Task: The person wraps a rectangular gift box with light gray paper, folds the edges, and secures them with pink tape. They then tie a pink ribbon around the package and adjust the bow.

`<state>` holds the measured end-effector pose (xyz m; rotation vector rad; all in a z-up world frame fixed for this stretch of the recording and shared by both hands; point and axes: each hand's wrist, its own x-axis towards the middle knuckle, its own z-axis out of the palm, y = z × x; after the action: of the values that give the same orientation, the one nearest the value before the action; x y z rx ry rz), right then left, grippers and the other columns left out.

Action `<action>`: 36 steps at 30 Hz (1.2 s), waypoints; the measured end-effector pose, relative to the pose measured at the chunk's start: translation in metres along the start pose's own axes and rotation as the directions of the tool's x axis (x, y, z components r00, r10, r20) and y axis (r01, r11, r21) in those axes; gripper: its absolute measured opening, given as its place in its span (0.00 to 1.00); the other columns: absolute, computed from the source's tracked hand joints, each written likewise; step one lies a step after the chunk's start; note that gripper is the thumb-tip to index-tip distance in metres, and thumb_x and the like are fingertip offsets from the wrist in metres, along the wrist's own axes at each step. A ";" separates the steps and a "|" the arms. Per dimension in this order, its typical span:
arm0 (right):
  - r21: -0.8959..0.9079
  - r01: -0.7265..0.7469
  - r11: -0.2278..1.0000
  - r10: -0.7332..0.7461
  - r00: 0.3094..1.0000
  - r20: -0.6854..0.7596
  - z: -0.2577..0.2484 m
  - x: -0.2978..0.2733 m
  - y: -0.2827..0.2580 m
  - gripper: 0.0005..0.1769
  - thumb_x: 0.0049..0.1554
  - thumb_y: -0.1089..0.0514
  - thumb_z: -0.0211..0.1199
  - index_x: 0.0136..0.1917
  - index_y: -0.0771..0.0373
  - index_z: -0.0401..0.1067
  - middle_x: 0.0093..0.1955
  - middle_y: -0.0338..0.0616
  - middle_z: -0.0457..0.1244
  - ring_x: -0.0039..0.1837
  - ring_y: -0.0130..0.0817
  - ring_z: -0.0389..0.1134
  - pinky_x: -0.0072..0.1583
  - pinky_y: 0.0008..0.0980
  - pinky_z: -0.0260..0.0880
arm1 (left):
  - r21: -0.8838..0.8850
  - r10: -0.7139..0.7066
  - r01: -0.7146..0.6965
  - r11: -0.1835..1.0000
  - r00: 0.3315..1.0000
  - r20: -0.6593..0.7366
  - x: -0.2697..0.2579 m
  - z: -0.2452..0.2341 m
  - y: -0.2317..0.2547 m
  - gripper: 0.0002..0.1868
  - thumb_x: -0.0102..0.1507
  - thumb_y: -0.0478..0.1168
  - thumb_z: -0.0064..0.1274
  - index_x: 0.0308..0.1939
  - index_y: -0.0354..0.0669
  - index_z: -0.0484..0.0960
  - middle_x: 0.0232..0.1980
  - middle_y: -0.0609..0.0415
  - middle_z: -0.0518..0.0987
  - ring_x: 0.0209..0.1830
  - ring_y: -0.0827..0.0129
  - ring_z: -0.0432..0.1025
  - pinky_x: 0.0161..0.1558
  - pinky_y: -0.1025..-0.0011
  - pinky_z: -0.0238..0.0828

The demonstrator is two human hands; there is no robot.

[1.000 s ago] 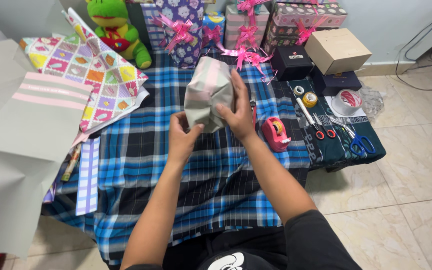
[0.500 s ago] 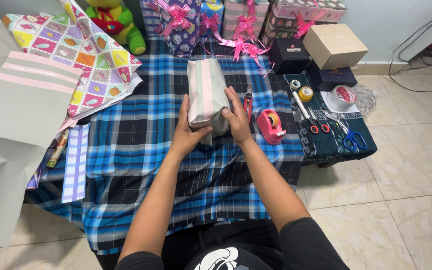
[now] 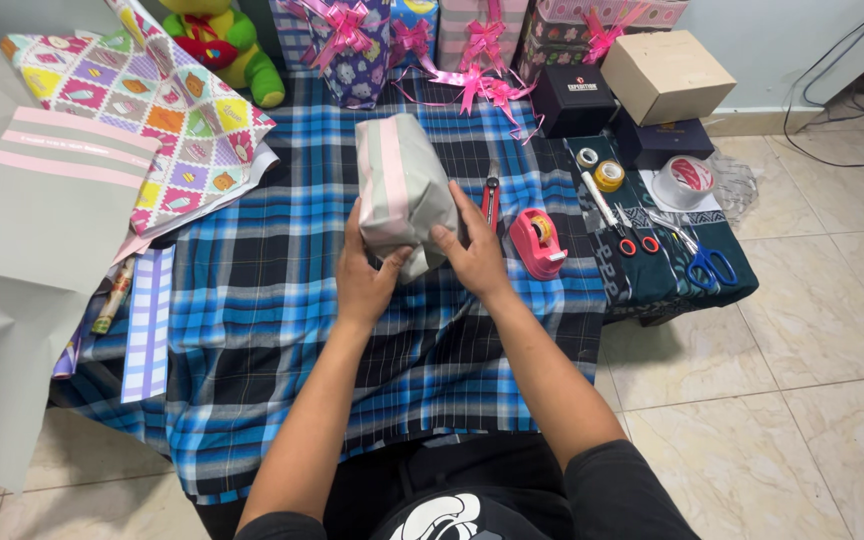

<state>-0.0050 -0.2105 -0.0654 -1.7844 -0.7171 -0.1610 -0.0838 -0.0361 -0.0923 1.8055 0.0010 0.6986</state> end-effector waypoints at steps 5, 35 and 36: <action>0.052 -0.084 0.995 0.082 0.996 0.034 -0.011 0.007 -0.032 0.43 0.63 0.35 0.58 0.80 0.65 0.57 0.77 0.59 0.61 0.79 0.49 0.62 0.76 0.41 0.59 | 0.010 0.134 -0.134 0.991 0.986 -0.099 0.005 -0.005 0.034 0.51 0.66 0.63 0.55 0.83 0.47 0.48 0.77 0.37 0.59 0.79 0.47 0.60 0.75 0.52 0.65; 0.209 -0.041 0.977 0.017 0.993 0.114 -0.018 -0.007 -0.050 0.50 0.62 0.29 0.54 0.81 0.68 0.51 0.80 0.60 0.54 0.81 0.49 0.55 0.77 0.40 0.55 | -0.486 -0.072 0.035 0.873 0.996 -0.058 0.013 -0.013 0.070 0.58 0.57 0.31 0.60 0.82 0.44 0.37 0.77 0.40 0.58 0.75 0.53 0.62 0.70 0.59 0.67; 0.190 -0.015 0.982 -0.004 0.995 0.099 -0.020 -0.006 -0.049 0.47 0.64 0.31 0.53 0.81 0.67 0.52 0.80 0.59 0.55 0.81 0.48 0.55 0.77 0.40 0.54 | -0.518 -0.077 0.034 0.855 0.995 -0.061 0.016 -0.012 0.072 0.56 0.58 0.31 0.58 0.82 0.42 0.38 0.77 0.40 0.60 0.76 0.54 0.62 0.72 0.60 0.66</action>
<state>-0.0314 -0.2232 -0.0209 -1.6192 -0.7714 0.0005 -0.1006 -0.0456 -0.0201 1.2524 -0.0757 0.6538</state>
